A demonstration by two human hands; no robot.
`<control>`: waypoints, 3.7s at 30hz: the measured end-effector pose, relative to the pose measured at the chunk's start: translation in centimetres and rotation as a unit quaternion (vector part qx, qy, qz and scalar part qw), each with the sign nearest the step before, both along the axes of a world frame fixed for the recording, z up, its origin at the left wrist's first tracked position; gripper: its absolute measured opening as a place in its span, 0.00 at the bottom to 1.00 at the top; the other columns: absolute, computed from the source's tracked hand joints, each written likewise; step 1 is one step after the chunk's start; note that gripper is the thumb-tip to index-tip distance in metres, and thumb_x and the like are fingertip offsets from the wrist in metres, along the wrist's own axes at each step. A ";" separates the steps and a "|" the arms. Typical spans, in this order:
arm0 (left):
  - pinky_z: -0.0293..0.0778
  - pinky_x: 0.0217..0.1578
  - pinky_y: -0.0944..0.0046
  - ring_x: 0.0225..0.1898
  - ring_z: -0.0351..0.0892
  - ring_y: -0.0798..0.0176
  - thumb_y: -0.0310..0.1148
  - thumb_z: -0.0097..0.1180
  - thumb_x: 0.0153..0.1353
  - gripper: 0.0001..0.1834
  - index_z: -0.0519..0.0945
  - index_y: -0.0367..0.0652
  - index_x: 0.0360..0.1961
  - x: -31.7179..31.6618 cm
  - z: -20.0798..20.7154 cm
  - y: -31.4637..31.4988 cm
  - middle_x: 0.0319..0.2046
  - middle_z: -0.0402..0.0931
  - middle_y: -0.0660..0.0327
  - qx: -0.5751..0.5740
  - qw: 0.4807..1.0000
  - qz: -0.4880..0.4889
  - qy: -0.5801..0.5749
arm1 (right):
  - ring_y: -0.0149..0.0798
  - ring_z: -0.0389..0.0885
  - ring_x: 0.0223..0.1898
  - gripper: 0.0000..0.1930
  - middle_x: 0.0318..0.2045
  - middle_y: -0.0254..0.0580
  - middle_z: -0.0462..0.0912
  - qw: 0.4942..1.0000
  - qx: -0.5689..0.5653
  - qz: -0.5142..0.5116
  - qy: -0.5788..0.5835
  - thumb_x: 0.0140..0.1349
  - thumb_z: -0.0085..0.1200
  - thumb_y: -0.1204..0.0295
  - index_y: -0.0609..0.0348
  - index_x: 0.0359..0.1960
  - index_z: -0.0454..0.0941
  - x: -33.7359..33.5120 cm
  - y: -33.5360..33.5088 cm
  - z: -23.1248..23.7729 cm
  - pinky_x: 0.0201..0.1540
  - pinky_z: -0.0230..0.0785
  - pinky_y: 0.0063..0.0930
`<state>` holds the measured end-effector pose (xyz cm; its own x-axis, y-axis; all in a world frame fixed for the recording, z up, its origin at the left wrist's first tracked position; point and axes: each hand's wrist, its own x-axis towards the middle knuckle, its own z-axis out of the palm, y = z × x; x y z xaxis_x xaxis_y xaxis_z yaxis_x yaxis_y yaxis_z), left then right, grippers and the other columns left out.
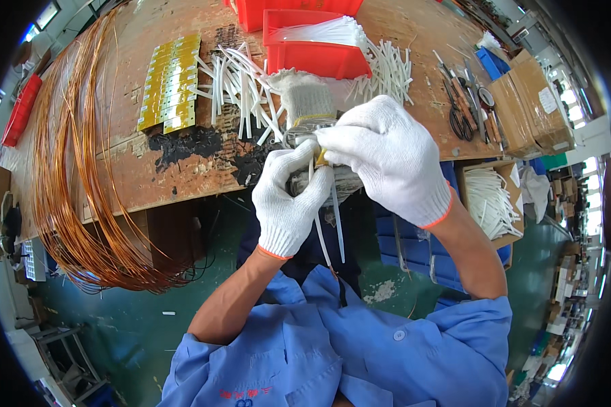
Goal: Assembling small electrical transformers or coils at a workbench.
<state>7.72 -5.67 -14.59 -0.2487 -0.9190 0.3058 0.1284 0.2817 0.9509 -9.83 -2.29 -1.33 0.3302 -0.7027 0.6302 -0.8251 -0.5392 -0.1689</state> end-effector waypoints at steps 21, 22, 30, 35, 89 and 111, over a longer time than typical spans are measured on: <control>0.82 0.55 0.63 0.50 0.87 0.62 0.23 0.77 0.61 0.25 0.88 0.35 0.61 -0.4 0.1 0.5 0.50 0.85 0.53 0.021 0.999 0.019 0.016 | 0.47 0.85 0.46 0.20 0.46 0.38 0.86 0.999 -0.030 0.027 -0.008 0.56 0.75 0.70 0.54 0.51 0.90 -0.6 -0.5 -1.4 0.51 0.79 0.42; 0.82 0.55 0.63 0.50 0.87 0.62 0.23 0.77 0.61 0.25 0.88 0.35 0.60 -0.4 0.1 0.6 0.50 0.85 0.53 0.022 0.999 0.027 0.007 | 0.49 0.86 0.54 0.21 0.53 0.44 0.88 1.000 0.000 -0.016 -0.024 0.66 0.73 0.58 0.55 0.56 0.90 -1.1 -0.3 -1.1 0.58 0.78 0.44; 0.79 0.56 0.65 0.51 0.85 0.66 0.19 0.74 0.63 0.24 0.88 0.32 0.61 -0.5 0.2 0.3 0.52 0.85 0.56 -0.024 0.999 0.023 0.019 | 0.48 0.90 0.35 0.12 0.35 0.43 0.87 0.956 0.249 -0.153 0.017 0.72 0.64 0.68 0.61 0.52 0.85 -5.7 7.0 -3.9 0.40 0.83 0.38; 0.81 0.55 0.65 0.51 0.86 0.64 0.19 0.75 0.62 0.25 0.87 0.31 0.61 -0.6 0.4 0.1 0.52 0.85 0.53 -0.046 0.998 0.030 0.006 | 0.33 0.84 0.21 0.06 0.21 0.32 0.75 0.887 0.239 -0.131 0.373 0.57 0.62 0.67 0.53 0.30 0.78 2.9 7.8 0.5 0.18 0.71 0.37; 0.68 0.74 0.50 0.73 0.74 0.49 0.24 0.60 0.70 0.17 0.91 0.37 0.58 0.5 0.4 -1.7 0.70 0.76 0.47 -0.091 0.995 -0.023 0.011 | 0.51 0.88 0.25 0.08 0.27 0.56 0.86 0.893 0.407 -0.123 -0.146 0.69 0.59 0.73 0.68 0.38 0.85 -1.1 -1.3 0.5 0.33 0.82 0.44; 0.70 0.72 0.49 0.70 0.75 0.45 0.32 0.85 0.52 0.30 0.85 0.35 0.55 -2.0 1.0 0.3 0.65 0.76 0.43 -0.033 0.996 0.088 -0.013 | 0.38 0.78 0.22 0.17 0.20 0.43 0.81 0.851 0.481 0.125 0.172 0.67 0.60 0.62 0.62 0.25 0.84 -2.0 -14.0 2.6 0.31 0.72 0.38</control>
